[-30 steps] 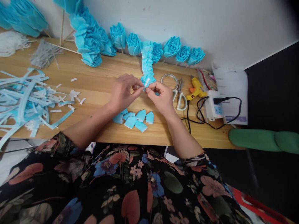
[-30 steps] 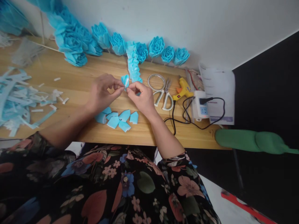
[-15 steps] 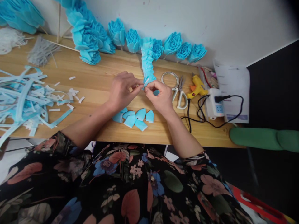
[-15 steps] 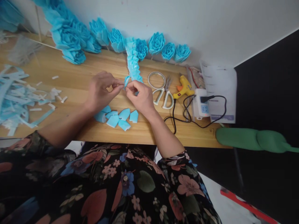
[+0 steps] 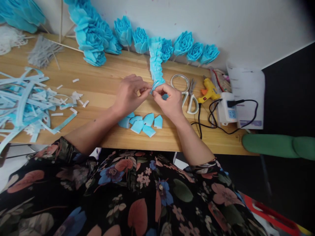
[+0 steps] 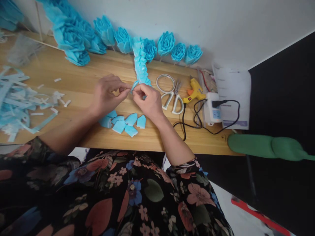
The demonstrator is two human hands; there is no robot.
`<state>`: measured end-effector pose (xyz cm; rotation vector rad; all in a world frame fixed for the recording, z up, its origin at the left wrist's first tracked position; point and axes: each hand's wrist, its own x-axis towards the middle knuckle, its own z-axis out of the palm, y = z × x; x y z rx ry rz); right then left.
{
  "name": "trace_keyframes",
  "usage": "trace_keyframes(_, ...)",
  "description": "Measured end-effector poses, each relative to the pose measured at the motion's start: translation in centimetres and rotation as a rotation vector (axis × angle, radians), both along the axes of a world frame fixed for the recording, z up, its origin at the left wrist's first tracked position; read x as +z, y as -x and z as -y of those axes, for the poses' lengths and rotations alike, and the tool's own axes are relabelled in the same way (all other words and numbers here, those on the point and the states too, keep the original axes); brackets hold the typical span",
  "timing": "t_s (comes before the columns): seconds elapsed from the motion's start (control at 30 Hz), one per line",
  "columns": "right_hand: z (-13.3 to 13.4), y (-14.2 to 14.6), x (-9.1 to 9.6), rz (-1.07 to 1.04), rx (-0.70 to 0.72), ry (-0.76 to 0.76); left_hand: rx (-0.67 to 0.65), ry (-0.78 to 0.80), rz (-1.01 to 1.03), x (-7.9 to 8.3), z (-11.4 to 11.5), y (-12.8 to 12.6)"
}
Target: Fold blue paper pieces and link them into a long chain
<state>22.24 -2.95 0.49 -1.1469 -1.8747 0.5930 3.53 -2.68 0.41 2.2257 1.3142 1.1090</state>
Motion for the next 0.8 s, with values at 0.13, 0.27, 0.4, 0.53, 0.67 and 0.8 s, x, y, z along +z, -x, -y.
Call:
trace_keyframes(0.13, -0.04, -0.01, -0.06, -0.008, 0.000, -0.008, -0.011, -0.007, 0.013, -0.04, -0.05, -0.05)
trace_keyframes(0.27, -0.04, 0.01, -0.02, -0.010, -0.005, -0.006, -0.010, 0.037, 0.048, -0.12, -0.09, -0.12)
trace_keyframes(0.4, -0.04, -0.01, 0.00, 0.000, -0.005, 0.013, -0.029, 0.111, 0.108, 0.00, -0.06, -0.13)
trace_keyframes(0.53, -0.01, 0.01, 0.05, -0.012, -0.001, 0.030, -0.030, 0.169, 0.176, 0.23, -0.01, -0.16)
trace_keyframes(0.67, 0.02, 0.00, 0.26, -0.045, 0.007, 0.052, 0.021, 0.165, 0.191, 0.54, 0.01, -0.27)
trace_keyframes(0.8, -0.20, -0.18, 0.39, -0.086, -0.001, 0.095, 0.094, 0.232, 0.319, 0.71, -0.15, -0.36)
